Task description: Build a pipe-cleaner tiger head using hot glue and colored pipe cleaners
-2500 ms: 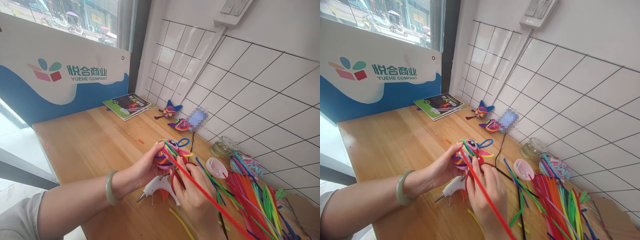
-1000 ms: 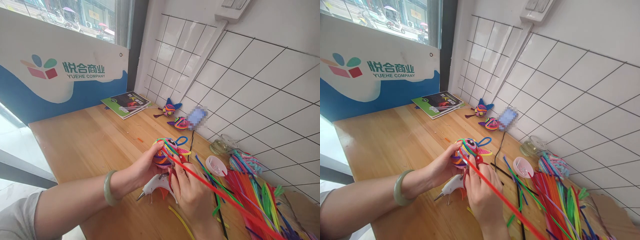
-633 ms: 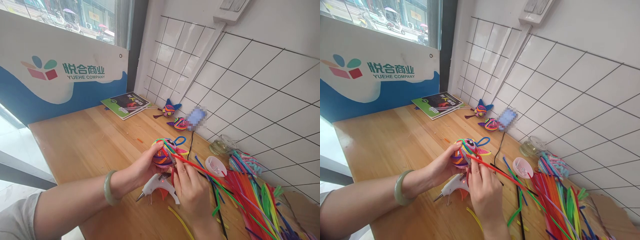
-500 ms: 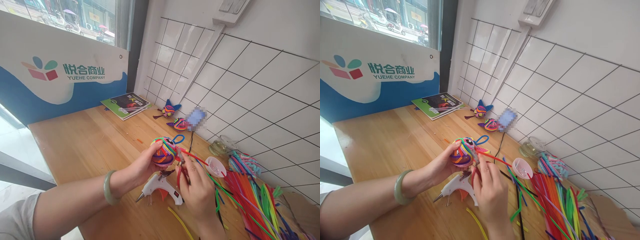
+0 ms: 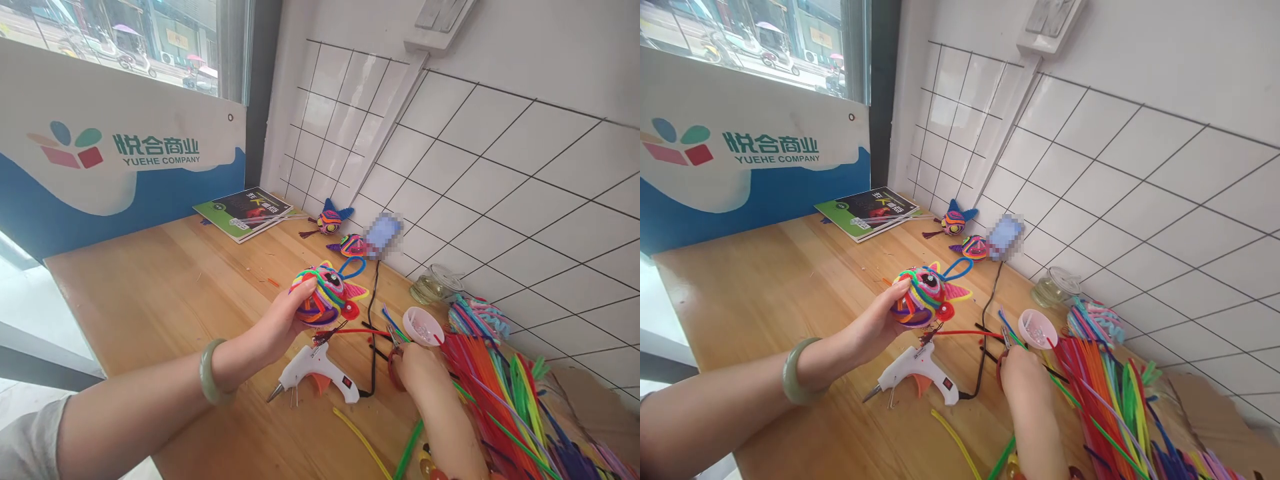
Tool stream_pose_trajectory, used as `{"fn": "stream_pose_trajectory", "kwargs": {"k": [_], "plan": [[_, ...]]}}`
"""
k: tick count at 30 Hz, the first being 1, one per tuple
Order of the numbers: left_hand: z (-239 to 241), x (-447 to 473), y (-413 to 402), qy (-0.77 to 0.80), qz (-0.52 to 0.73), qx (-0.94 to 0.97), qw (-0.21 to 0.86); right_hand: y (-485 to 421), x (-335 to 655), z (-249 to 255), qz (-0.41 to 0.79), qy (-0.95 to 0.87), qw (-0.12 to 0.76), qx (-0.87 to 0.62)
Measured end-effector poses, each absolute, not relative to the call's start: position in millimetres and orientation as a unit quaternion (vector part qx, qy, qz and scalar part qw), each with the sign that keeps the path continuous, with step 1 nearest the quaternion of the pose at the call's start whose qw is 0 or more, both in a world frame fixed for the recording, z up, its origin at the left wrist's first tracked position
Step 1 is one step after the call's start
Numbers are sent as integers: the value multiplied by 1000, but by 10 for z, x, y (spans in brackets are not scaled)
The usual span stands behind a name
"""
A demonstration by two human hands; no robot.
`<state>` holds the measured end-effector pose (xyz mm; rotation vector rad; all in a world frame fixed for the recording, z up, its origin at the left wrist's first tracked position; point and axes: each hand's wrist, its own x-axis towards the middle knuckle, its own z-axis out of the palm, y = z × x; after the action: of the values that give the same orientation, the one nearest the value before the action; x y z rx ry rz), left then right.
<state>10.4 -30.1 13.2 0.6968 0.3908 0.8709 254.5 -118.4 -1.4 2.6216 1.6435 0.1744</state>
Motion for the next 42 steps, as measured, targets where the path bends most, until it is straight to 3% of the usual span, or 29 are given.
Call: {"fn": "stream_pose_trajectory", "kwargs": {"k": [3,6,9,19,32,42], "plan": [[110,108,-301,182,412,356,819,-1209,2277,212,76,535,-16,841],[119,114,-326,181,404,385,810,-1246,1891,440,73,637,-289,711],[130,123,-367,175,392,419,800,-1272,1561,520,64,713,-392,577],[68,136,-388,193,376,464,778,-1257,1445,449,33,705,-414,574],[62,131,-365,180,353,499,771,-1277,1414,619,-245,530,-412,700],[64,147,-379,190,331,499,778,-1261,1452,605,-336,490,-408,693]]}}
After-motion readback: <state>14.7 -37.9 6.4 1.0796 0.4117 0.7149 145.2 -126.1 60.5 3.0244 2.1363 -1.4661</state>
